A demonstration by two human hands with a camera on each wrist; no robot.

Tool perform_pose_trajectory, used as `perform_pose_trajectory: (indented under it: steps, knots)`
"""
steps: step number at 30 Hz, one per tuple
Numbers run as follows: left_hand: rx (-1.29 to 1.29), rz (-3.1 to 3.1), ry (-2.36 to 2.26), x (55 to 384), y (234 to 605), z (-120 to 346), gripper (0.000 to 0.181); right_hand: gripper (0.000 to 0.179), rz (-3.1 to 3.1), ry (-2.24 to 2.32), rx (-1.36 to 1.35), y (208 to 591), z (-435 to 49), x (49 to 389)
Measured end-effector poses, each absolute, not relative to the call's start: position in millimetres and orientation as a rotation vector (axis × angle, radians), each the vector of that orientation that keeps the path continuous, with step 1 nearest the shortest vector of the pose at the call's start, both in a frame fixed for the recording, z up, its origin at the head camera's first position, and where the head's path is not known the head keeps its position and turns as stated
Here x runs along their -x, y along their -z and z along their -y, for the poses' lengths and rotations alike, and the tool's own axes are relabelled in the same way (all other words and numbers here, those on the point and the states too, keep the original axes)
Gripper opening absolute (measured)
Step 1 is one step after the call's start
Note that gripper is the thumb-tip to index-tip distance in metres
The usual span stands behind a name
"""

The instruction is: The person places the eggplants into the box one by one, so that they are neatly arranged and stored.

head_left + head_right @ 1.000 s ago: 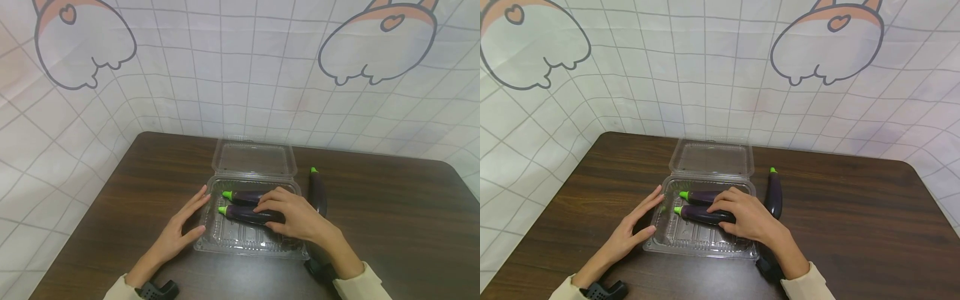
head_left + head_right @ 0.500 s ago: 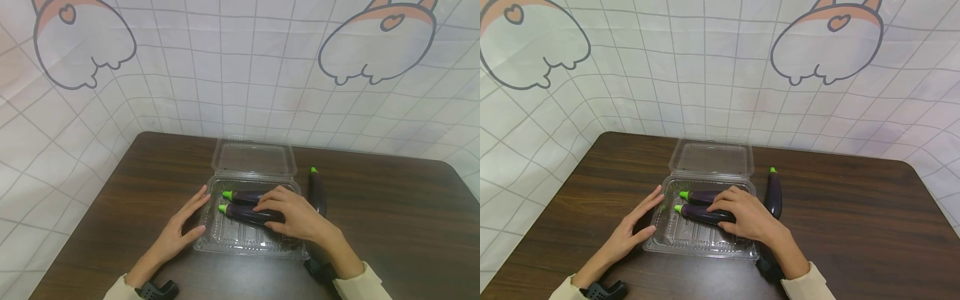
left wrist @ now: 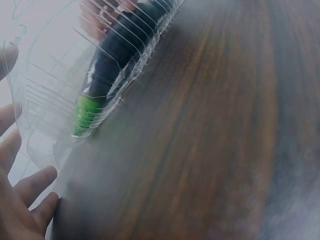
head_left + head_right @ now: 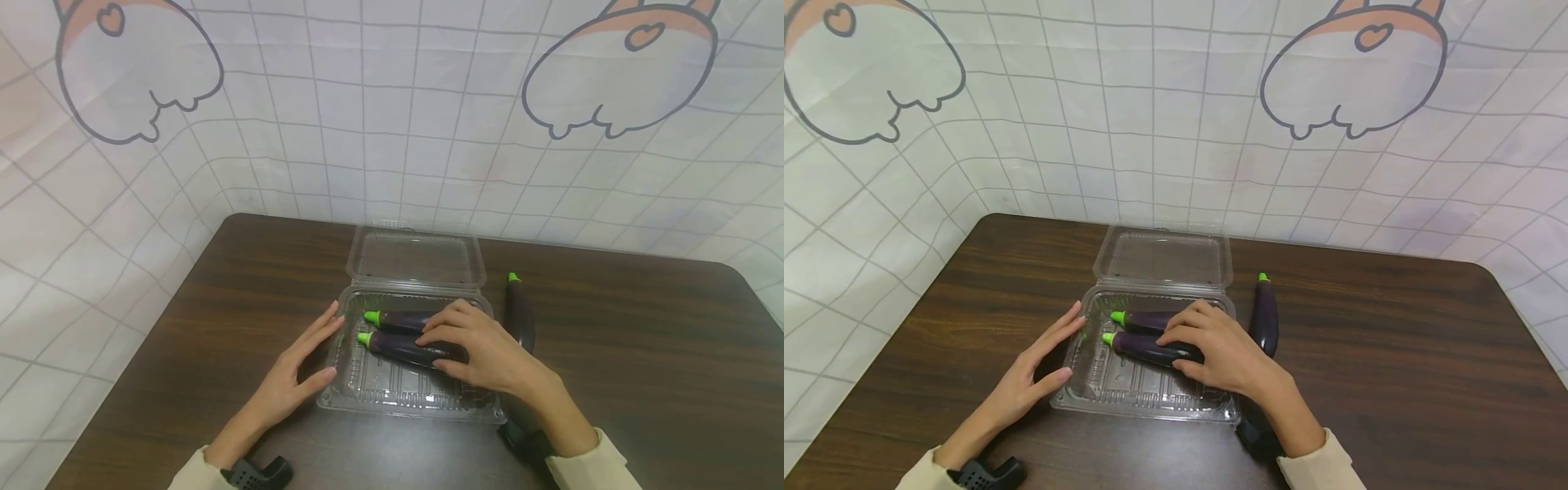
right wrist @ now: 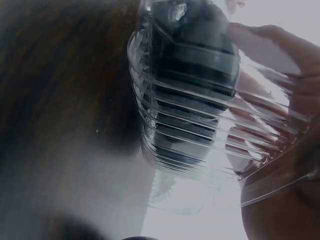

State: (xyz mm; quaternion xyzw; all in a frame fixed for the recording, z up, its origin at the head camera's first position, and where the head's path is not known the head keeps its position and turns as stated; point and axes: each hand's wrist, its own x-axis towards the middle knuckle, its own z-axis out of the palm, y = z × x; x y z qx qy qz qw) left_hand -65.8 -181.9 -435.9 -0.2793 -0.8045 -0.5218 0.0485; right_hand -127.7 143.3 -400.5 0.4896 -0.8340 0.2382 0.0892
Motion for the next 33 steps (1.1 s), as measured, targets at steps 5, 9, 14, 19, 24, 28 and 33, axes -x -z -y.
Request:
perform_pose_trajectory:
  steps: [5,9,14,19,24,28,33]
  knots:
    - [0.849,2.455,1.582,66.4,436.2,182.3,0.065,0.034,2.456,-0.728,-1.463,399.6,-143.1,127.9]
    - [0.852,2.445,1.612,61.5,423.0,178.9,0.063,0.035,2.461,-0.729,-1.462,398.5,-142.7,127.5]
    - [0.857,2.448,1.584,64.6,432.7,181.6,0.064,0.034,2.472,-0.728,-1.456,397.4,-142.4,126.9]
    - [0.867,2.444,1.585,69.5,446.1,184.9,0.067,0.033,2.468,-0.737,-1.458,395.6,-143.4,126.3]
    - [0.882,2.430,1.598,71.2,447.5,183.5,0.067,0.031,2.451,-0.770,-1.439,389.7,-147.9,124.6]
    - [0.879,2.431,1.593,71.3,446.9,183.1,0.066,0.028,2.450,-0.789,-1.395,383.5,-152.0,121.9]
    - [0.862,2.442,1.589,70.7,448.3,185.4,0.066,0.029,2.421,-0.813,-1.341,379.0,-158.0,117.6]
